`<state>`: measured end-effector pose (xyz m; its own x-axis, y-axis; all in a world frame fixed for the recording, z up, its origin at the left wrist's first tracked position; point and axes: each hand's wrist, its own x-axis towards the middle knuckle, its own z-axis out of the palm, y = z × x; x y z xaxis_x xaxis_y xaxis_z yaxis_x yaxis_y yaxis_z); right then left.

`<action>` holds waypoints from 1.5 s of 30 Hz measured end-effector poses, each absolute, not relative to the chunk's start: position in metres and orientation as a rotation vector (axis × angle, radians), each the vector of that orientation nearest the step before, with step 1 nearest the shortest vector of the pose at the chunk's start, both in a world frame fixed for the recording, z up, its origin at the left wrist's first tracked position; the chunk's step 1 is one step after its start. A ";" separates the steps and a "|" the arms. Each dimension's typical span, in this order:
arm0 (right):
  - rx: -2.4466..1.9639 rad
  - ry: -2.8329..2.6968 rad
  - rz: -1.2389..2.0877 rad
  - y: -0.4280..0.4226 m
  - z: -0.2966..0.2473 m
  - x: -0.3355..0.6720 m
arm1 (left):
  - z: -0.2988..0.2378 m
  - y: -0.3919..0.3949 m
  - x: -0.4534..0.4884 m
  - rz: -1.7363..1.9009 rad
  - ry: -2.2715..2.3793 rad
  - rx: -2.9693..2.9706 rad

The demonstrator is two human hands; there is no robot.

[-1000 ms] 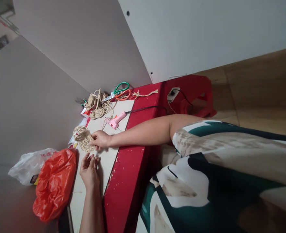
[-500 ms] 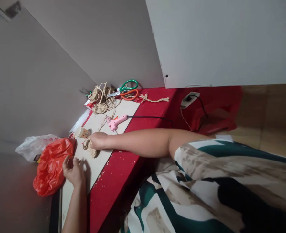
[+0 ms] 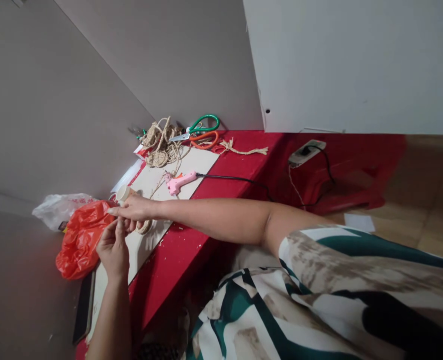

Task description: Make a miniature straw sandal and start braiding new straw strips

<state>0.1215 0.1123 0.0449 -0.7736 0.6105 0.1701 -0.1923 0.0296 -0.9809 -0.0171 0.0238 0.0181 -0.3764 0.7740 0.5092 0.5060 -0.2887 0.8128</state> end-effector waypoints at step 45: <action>-0.127 -2.388 0.845 0.062 0.012 0.111 | -0.001 0.037 -0.060 1.643 2.184 1.631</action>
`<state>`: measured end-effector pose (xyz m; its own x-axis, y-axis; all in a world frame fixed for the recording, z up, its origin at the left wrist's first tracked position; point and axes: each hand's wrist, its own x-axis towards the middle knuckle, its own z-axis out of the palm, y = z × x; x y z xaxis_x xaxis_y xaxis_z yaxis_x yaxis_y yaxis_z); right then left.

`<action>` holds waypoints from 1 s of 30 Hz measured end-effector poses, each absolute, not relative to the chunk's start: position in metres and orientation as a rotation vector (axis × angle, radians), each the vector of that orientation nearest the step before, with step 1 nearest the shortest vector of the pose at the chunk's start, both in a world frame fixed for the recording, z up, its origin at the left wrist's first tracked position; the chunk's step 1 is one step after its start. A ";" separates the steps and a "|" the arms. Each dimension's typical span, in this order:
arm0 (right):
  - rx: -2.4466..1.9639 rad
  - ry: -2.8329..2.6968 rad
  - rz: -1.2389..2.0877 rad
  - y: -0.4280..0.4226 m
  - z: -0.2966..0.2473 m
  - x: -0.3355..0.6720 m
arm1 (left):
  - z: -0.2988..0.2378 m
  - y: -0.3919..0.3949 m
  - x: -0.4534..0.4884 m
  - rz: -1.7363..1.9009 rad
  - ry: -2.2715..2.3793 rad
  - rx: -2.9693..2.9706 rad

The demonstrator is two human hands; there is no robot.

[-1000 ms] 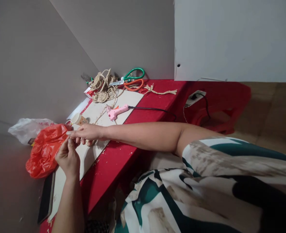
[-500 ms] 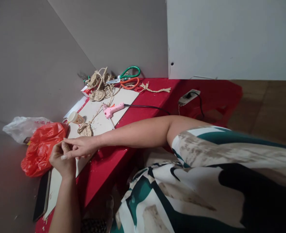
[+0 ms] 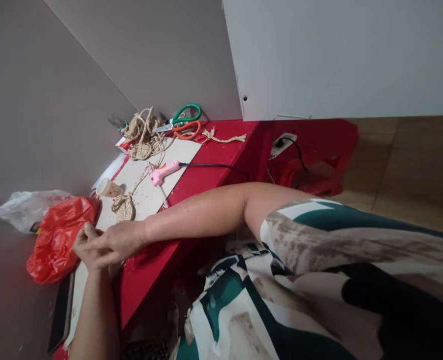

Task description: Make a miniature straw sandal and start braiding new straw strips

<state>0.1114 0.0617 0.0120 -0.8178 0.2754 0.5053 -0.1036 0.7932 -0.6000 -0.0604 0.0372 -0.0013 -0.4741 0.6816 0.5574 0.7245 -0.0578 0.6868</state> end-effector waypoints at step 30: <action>-0.977 -2.521 0.634 0.140 0.024 0.118 | -0.022 0.084 -0.058 -1.412 -2.360 -1.685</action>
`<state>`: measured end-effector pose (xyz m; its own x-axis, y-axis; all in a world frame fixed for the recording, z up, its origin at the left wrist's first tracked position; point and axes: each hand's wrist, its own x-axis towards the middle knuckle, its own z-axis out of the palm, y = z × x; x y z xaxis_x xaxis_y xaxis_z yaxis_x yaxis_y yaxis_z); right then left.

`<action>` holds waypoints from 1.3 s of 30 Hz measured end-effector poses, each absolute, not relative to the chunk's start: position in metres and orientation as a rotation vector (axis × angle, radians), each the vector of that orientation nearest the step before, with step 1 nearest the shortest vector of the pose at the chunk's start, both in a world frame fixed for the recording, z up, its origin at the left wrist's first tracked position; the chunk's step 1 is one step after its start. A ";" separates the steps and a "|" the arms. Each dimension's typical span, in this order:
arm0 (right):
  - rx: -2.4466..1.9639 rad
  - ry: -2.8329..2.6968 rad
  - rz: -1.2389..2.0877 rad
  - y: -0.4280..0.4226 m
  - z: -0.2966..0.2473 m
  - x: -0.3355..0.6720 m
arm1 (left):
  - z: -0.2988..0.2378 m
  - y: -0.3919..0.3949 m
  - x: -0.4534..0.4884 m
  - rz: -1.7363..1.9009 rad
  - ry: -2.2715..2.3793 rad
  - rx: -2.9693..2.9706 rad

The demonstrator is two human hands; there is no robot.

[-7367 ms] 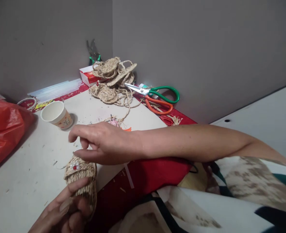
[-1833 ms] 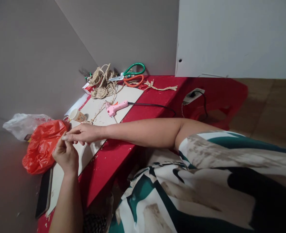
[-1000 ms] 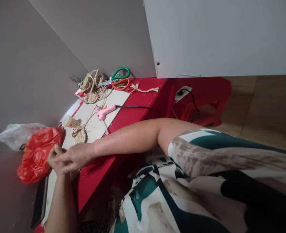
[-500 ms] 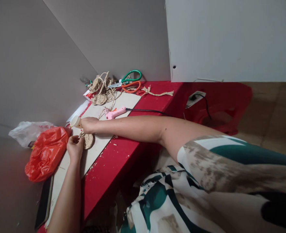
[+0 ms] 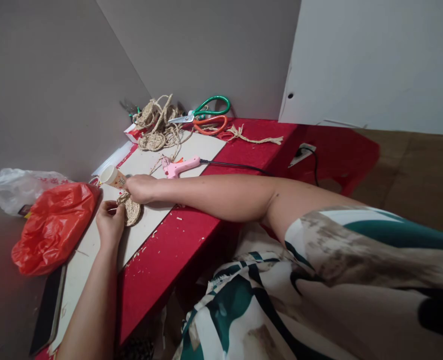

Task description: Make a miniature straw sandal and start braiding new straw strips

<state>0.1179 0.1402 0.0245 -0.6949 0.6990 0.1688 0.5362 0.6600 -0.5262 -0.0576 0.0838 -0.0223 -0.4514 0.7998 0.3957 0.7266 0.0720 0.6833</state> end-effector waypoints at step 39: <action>-0.401 -1.634 1.713 0.150 0.032 0.115 | 0.010 0.062 -0.036 1.906 1.364 1.182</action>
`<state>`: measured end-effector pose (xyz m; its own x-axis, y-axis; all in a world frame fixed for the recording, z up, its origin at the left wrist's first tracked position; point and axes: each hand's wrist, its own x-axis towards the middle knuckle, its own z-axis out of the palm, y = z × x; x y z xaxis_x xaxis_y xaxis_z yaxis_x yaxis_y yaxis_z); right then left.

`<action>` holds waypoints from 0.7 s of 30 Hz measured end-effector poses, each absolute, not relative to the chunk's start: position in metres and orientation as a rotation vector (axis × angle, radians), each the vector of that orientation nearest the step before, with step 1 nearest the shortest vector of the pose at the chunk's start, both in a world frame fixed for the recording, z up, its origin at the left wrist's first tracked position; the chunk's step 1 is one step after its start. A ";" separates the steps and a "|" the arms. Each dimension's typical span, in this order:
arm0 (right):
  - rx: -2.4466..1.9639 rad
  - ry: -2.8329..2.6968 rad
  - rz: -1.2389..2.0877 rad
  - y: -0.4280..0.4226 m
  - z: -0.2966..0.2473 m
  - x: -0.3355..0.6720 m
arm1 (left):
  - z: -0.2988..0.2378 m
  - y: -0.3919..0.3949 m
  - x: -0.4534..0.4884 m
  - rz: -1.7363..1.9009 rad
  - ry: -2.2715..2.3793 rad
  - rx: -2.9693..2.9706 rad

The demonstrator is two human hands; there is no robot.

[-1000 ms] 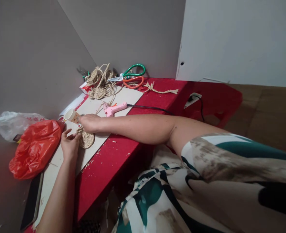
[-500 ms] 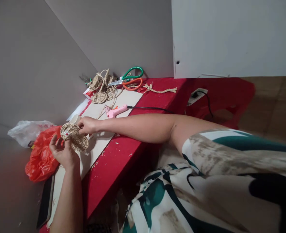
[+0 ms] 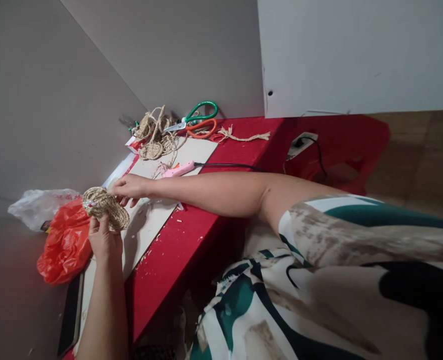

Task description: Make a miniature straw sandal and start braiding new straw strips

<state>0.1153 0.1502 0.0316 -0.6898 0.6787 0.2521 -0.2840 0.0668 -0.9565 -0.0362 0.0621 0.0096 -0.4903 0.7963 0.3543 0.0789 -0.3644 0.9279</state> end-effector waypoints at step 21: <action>-0.433 -1.648 1.762 0.146 0.034 0.122 | 0.011 0.063 -0.035 1.826 1.297 1.189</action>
